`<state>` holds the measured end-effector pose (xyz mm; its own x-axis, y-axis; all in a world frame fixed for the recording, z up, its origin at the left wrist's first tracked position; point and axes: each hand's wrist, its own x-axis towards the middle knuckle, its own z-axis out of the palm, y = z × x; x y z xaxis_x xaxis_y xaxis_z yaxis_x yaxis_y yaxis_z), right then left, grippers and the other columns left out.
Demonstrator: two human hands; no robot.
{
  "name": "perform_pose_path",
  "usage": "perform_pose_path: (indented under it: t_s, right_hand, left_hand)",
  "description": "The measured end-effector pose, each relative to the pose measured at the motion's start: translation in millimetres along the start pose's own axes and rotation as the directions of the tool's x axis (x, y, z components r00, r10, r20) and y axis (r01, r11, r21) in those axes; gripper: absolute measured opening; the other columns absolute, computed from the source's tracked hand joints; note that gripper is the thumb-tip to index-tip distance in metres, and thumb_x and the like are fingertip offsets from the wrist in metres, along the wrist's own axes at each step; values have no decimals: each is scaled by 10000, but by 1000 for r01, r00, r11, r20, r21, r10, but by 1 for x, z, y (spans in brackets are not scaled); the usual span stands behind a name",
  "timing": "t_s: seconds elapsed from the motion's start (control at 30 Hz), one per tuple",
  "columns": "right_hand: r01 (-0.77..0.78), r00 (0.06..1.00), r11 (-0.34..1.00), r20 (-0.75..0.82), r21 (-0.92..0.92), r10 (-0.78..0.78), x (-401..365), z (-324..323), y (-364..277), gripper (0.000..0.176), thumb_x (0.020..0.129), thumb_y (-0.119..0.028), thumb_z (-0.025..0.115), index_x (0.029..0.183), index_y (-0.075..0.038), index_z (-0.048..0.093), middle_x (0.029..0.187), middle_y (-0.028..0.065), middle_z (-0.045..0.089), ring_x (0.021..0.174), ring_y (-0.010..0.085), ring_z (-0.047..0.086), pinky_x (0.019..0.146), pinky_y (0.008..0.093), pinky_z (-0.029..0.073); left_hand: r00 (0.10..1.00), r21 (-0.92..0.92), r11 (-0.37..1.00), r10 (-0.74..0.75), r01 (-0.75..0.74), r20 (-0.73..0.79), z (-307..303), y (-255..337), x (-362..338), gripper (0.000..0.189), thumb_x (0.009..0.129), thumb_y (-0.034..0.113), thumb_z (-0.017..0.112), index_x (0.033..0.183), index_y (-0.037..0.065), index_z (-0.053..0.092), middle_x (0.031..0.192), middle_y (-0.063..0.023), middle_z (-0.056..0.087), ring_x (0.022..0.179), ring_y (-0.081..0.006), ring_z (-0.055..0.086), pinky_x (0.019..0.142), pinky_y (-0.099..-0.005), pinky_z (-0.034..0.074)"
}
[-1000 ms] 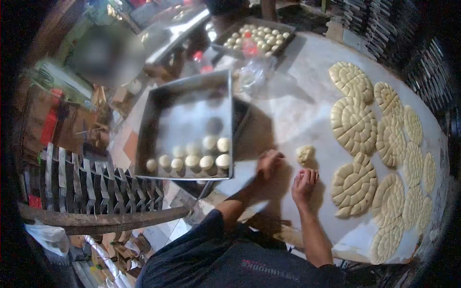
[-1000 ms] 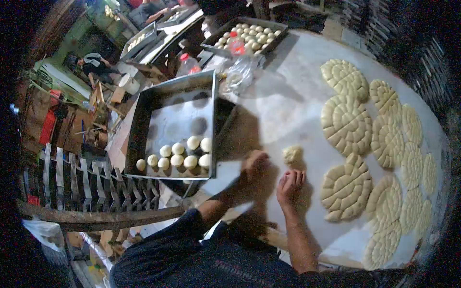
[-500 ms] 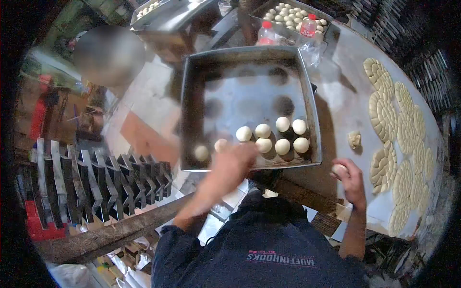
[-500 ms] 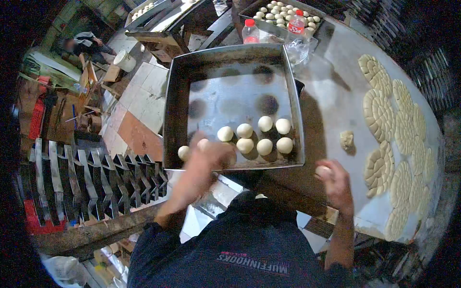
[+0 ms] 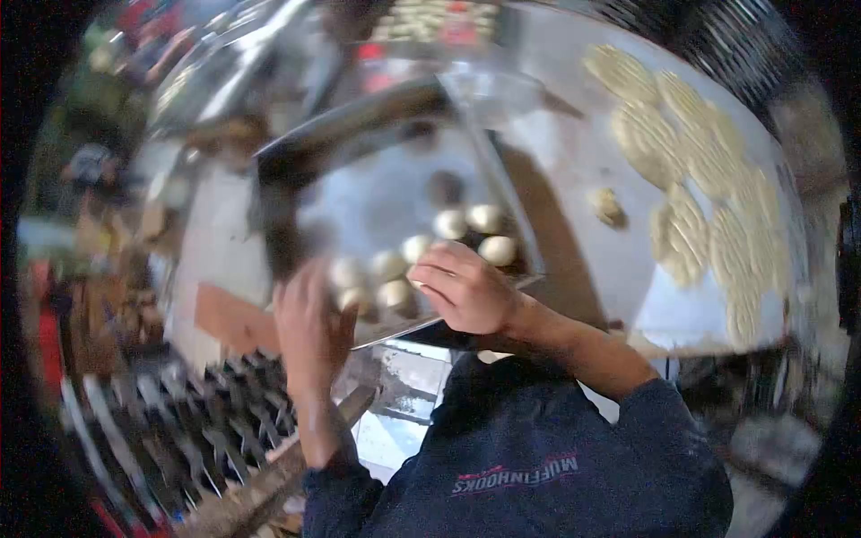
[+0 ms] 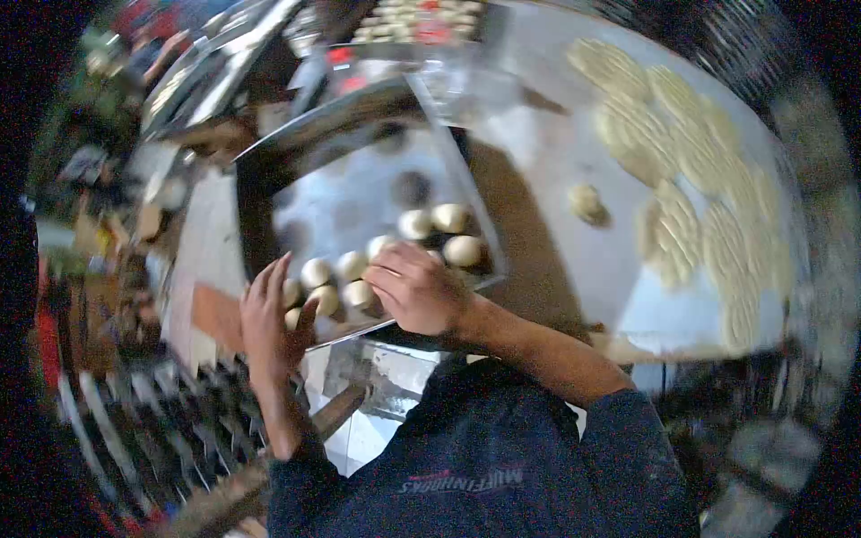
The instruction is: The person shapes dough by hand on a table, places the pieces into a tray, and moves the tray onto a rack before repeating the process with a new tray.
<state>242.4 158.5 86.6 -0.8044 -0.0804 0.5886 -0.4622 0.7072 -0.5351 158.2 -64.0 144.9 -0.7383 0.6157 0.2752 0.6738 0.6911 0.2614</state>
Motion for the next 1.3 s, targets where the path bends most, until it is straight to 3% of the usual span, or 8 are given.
perform_pose_path:
  t_s: [0.13,0.27,0.43,0.7,0.77,0.9,1.13,1.3]
  right_hand:
    - [-473,850,876,-308,-91,427,-135,-82,13,74,818,-71,588,852,-15,622,804,127,604,727,293,592,683,393,495]
    - [-689,723,725,-66,-7,687,-316,-142,32,73,829,-60,621,873,-3,608,816,140,631,735,283,622,697,381,508]
    - [-806,-188,261,-647,532,739,-446,-259,110,165,880,-94,633,1007,9,650,897,82,665,811,126,629,693,279,503]
    - [-998,7,62,-838,32,546,-430,-273,184,314,852,-243,709,1054,-21,616,885,47,645,749,154,588,703,315,486]
    - [-434,-373,177,-355,883,858,-432,-287,172,425,744,-248,784,1063,-28,609,1013,107,638,949,228,608,817,368,490]
    - [-40,-385,92,-100,995,917,-425,-278,163,505,719,-305,810,1124,-72,618,1058,86,642,944,200,604,811,361,493]
    - [-67,-408,190,-201,979,891,-410,-242,139,601,774,-466,766,1203,-74,612,1076,86,634,908,209,604,767,371,495]
    - [110,-565,27,40,994,824,-382,-153,46,595,823,-350,763,1289,-63,530,1168,90,600,991,223,604,813,352,515]
  left_hand:
    - [911,-719,629,412,-294,-12,15,134,-6,419,735,139,743,1126,42,629,936,-124,653,809,-328,610,758,-395,496]
    - [694,-871,478,588,117,416,142,283,9,414,808,156,723,1184,22,612,839,-98,643,756,-199,605,690,-283,479]
    - [336,-520,234,538,821,773,334,406,-21,524,909,164,659,1390,75,470,975,-51,616,811,-119,574,715,-264,487]
    - [483,-515,93,240,852,842,403,538,-23,299,976,353,534,985,59,592,608,41,455,484,-74,394,442,-263,321]
    - [354,-318,-179,237,931,904,371,542,-14,249,973,348,498,940,120,592,603,51,433,464,-85,362,426,-271,289]
    - [357,-321,-166,281,932,891,378,523,-12,229,960,349,507,946,140,599,644,64,435,463,-73,332,424,-263,261]
    - [523,-675,297,453,675,722,373,486,-18,420,963,334,544,1149,-33,625,1059,-104,663,951,-190,618,868,-341,485]
    - [648,-742,452,378,494,661,342,404,-63,381,935,321,596,1027,-44,655,895,-64,681,776,-146,603,723,-300,497]
